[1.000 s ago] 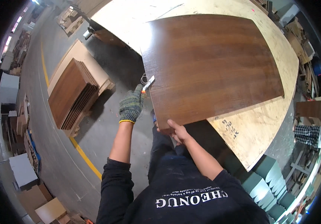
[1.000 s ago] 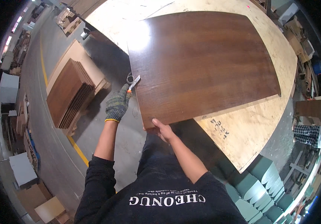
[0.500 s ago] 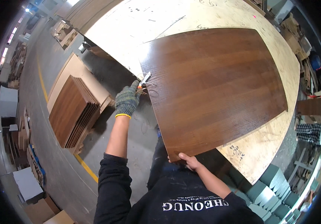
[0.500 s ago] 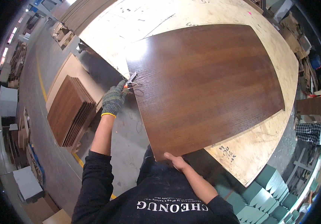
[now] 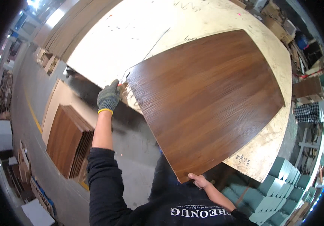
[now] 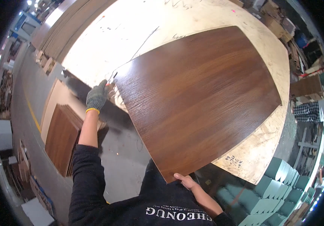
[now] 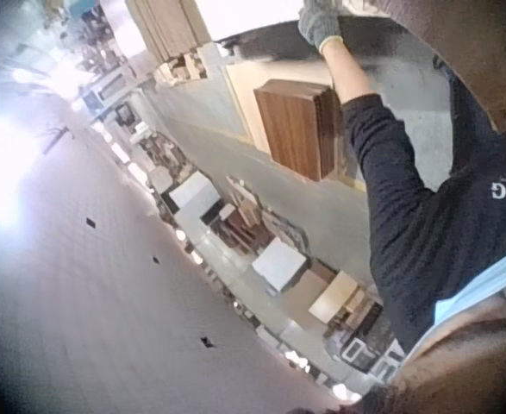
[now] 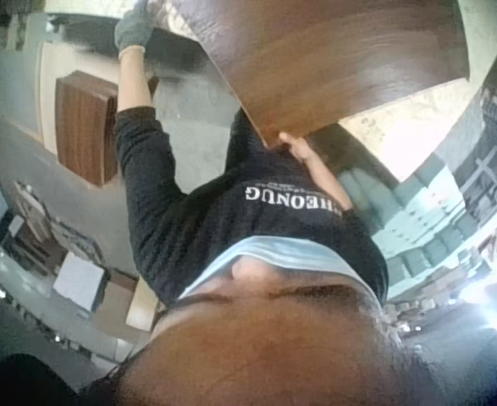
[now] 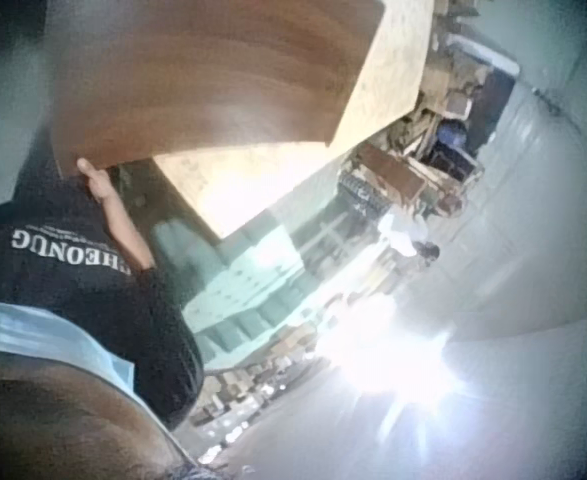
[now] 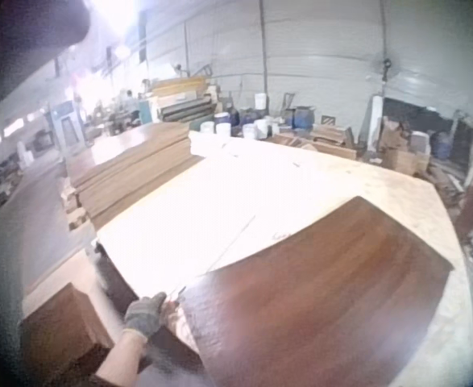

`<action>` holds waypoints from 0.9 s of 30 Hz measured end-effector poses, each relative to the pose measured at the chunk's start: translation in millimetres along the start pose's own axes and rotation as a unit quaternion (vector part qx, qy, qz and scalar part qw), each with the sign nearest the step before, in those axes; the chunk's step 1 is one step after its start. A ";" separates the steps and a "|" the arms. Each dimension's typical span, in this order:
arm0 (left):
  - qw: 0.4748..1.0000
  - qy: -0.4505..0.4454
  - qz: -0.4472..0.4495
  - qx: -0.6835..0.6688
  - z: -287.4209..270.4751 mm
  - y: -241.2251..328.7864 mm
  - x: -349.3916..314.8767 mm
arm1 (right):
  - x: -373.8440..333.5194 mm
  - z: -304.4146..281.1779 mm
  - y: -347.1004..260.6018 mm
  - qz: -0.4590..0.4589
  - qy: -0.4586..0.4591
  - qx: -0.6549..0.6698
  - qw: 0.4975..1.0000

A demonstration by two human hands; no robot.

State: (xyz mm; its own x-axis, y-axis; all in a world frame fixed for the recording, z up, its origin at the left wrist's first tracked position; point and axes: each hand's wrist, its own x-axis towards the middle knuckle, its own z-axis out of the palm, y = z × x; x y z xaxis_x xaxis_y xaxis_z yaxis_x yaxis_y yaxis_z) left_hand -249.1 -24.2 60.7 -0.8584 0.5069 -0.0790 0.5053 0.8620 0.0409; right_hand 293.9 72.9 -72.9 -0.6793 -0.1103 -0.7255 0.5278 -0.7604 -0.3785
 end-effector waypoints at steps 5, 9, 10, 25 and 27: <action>0.998 0.038 0.007 -0.045 20.0 -15.6 -18.0 | -32.1 78.9 -60.6 0.002 0.107 -0.036 0.994; 0.995 0.061 0.025 -0.073 31.5 1.2 -94.5 | -42.1 46.6 -27.6 -0.087 0.069 -0.045 0.993; 0.997 0.050 0.019 -0.062 24.5 15.0 -118.7 | -40.9 15.1 -2.7 -0.108 0.037 -0.046 0.992; 0.994 -0.043 -0.016 -0.099 51.5 165.4 -504.9 | -318.7 -202.5 104.0 -0.193 0.358 -0.068 0.911; 0.992 -0.075 -0.044 -0.090 48.2 172.0 -522.1 | -314.1 -201.9 122.2 -0.290 0.316 0.158 0.889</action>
State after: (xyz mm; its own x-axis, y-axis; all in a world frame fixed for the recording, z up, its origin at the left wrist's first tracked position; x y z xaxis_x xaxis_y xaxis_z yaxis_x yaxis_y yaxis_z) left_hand 290.2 -140.8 61.0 -0.8684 0.4355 -0.2370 0.3939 0.8963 0.2038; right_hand 674.7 143.8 -7.3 -0.3164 0.6652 -0.6764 -0.0560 -0.7249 -0.6866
